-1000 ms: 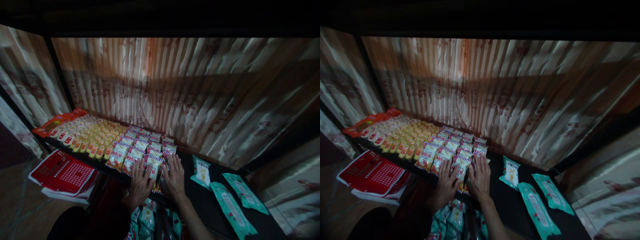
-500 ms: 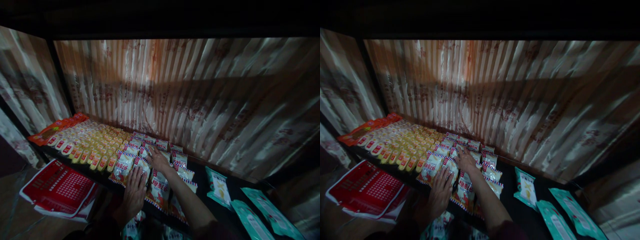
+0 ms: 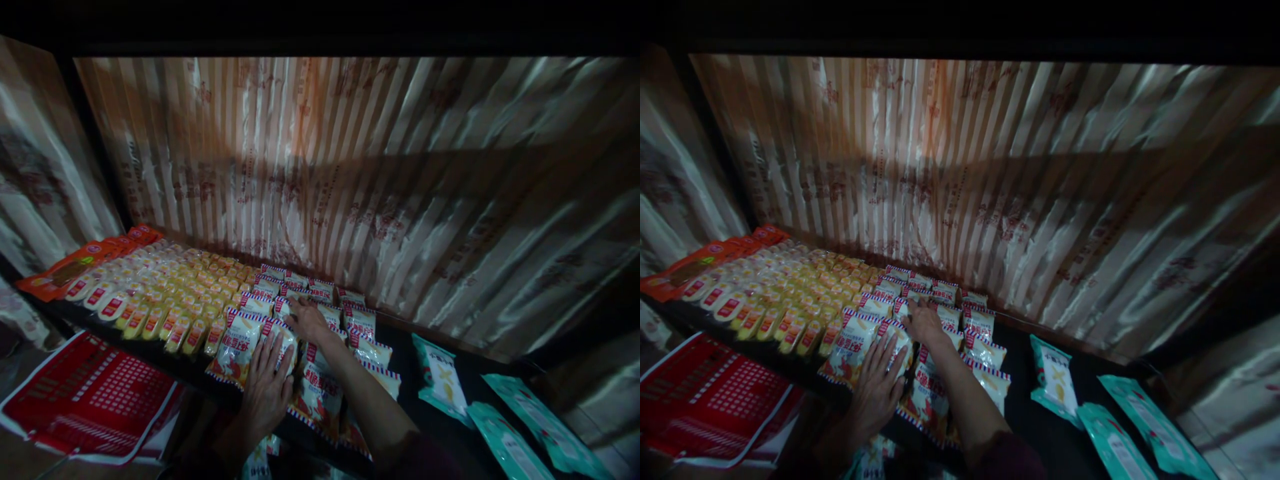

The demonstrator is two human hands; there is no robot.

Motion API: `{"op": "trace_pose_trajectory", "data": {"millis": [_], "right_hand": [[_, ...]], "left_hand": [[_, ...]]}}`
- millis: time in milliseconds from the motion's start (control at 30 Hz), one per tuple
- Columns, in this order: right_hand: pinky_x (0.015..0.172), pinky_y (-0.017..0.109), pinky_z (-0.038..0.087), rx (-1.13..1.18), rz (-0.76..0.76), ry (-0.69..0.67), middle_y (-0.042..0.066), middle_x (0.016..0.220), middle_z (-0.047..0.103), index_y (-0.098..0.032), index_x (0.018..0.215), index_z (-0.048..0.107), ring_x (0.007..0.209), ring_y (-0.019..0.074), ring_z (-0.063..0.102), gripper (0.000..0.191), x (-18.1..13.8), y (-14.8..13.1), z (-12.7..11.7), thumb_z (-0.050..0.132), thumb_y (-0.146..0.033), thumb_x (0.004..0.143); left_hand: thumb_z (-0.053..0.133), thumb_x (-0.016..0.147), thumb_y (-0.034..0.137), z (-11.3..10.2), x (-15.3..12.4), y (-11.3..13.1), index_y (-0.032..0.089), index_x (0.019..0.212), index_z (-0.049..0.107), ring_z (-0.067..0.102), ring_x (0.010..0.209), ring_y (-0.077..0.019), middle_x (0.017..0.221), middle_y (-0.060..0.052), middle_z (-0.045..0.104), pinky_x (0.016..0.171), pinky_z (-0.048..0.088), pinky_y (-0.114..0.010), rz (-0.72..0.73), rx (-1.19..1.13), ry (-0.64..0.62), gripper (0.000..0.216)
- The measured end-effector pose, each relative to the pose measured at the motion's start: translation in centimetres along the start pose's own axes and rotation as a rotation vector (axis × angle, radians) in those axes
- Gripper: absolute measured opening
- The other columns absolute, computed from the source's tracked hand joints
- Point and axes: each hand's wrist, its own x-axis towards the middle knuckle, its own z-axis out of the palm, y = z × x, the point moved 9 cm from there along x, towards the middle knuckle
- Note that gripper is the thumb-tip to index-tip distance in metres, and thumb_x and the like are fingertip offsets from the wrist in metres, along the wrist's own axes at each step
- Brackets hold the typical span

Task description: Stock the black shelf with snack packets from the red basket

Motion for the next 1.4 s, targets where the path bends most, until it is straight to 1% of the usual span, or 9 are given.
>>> {"op": "trace_pose_trajectory", "data": {"millis": [233, 433, 533, 633, 700, 800, 967, 1233, 1400], "right_hand": [[0.098, 0.037, 0.040, 0.009, 0.003, -0.063, 0.012, 0.145, 0.040, -0.021, 0.137, 0.042, 0.124, 0.0260, 0.049, 0.054, 0.2, 0.2, 0.5, 0.049, -0.036, 0.085], [0.105, 0.033, 0.034, 0.099, -0.008, 0.056, 0.010, 0.143, 0.044, -0.018, 0.139, 0.040, 0.131, 0.0212, 0.041, 0.054, -0.8, 2.0, -1.6, 0.040, -0.042, 0.091], [0.102, 0.031, 0.035, 0.080, 0.046, 0.107, 0.012, 0.137, 0.051, -0.015, 0.136, 0.043, 0.126, 0.0208, 0.047, 0.050, -1.4, 4.5, -2.9, 0.033, -0.041, 0.094], [0.097, 0.030, 0.039, 0.023, 0.093, 0.085, 0.013, 0.129, 0.057, -0.015, 0.130, 0.049, 0.118, 0.0212, 0.054, 0.045, -1.8, 6.8, -3.1, 0.032, -0.038, 0.095], [0.093, 0.029, 0.041, 0.007, 0.092, 0.064, 0.014, 0.122, 0.061, -0.014, 0.123, 0.055, 0.112, 0.0212, 0.058, 0.041, -2.0, 7.6, -2.8, 0.033, -0.035, 0.095], [0.089, 0.028, 0.042, 0.005, 0.079, 0.047, 0.014, 0.115, 0.064, -0.014, 0.116, 0.059, 0.107, 0.0215, 0.060, 0.036, -2.2, 7.7, -2.4, 0.037, -0.031, 0.093], [0.089, 0.026, 0.041, 0.012, 0.053, 0.041, 0.012, 0.118, 0.063, -0.016, 0.111, 0.061, 0.108, 0.0202, 0.059, 0.033, -2.1, 7.1, -1.9, 0.039, -0.032, 0.093], [0.089, 0.027, 0.042, 0.041, 0.049, 0.052, 0.011, 0.113, 0.067, -0.018, 0.111, 0.061, 0.105, 0.0203, 0.061, 0.033, -2.1, 7.2, -1.8, 0.037, -0.033, 0.094], [0.086, 0.027, 0.045, 0.074, 0.061, 0.075, 0.011, 0.114, 0.067, -0.017, 0.117, 0.059, 0.104, 0.0204, 0.063, 0.036, -2.8, 7.0, -3.3, 0.037, -0.035, 0.094]], "left_hand": [[0.046, 0.086, 0.021, 0.7, -0.2, -0.1, 0.020, 0.143, 0.031, 0.022, 0.140, -0.0286, 0.152, -0.010, 0.027, 0.111, 0.026, -0.049, 0.001, 0.015, -0.039, 0.059], [0.049, 0.086, 0.024, -0.7, 0.1, 0.2, 0.016, 0.142, 0.033, 0.020, 0.140, -0.0336, 0.152, -0.015, 0.024, 0.110, 0.025, -0.051, 0.009, -0.016, 0.022, 0.059], [0.048, 0.086, 0.024, -2.2, 0.1, 2.0, 0.014, 0.143, 0.031, 0.020, 0.140, -0.0353, 0.152, -0.016, 0.021, 0.109, 0.025, -0.052, 0.073, -0.061, 0.061, 0.060], [0.048, 0.086, 0.024, -3.0, -0.4, 5.0, 0.023, 0.144, 0.028, 0.022, 0.139, -0.0318, 0.153, -0.011, 0.021, 0.110, 0.024, -0.049, 0.188, -0.120, 0.054, 0.061], [0.049, 0.087, 0.026, -2.9, -1.0, 6.9, 0.029, 0.143, 0.029, 0.023, 0.139, -0.0288, 0.153, -0.007, 0.025, 0.110, 0.023, -0.046, 0.262, -0.122, 0.032, 0.060], [0.051, 0.088, 0.027, -1.8, -1.7, 8.1, 0.031, 0.142, 0.032, 0.024, 0.139, -0.0268, 0.151, -0.005, 0.030, 0.111, 0.023, -0.043, 0.295, -0.096, -0.016, 0.057], [0.051, 0.088, 0.030, -0.4, -2.0, 8.1, 0.029, 0.141, 0.033, 0.024, 0.139, -0.0268, 0.151, -0.005, 0.031, 0.111, 0.024, -0.041, 0.295, -0.058, -0.064, 0.056], [0.050, 0.089, 0.033, -0.2, -2.0, 7.8, 0.028, 0.142, 0.032, 0.026, 0.138, -0.0268, 0.151, -0.006, 0.031, 0.111, 0.024, -0.040, 0.266, -0.044, -0.060, 0.056], [0.049, 0.089, 0.033, -0.6, -1.9, 7.8, 0.025, 0.141, 0.035, 0.028, 0.137, -0.0262, 0.149, -0.007, 0.033, 0.112, 0.020, -0.041, 0.272, -0.053, -0.042, 0.054]]}}
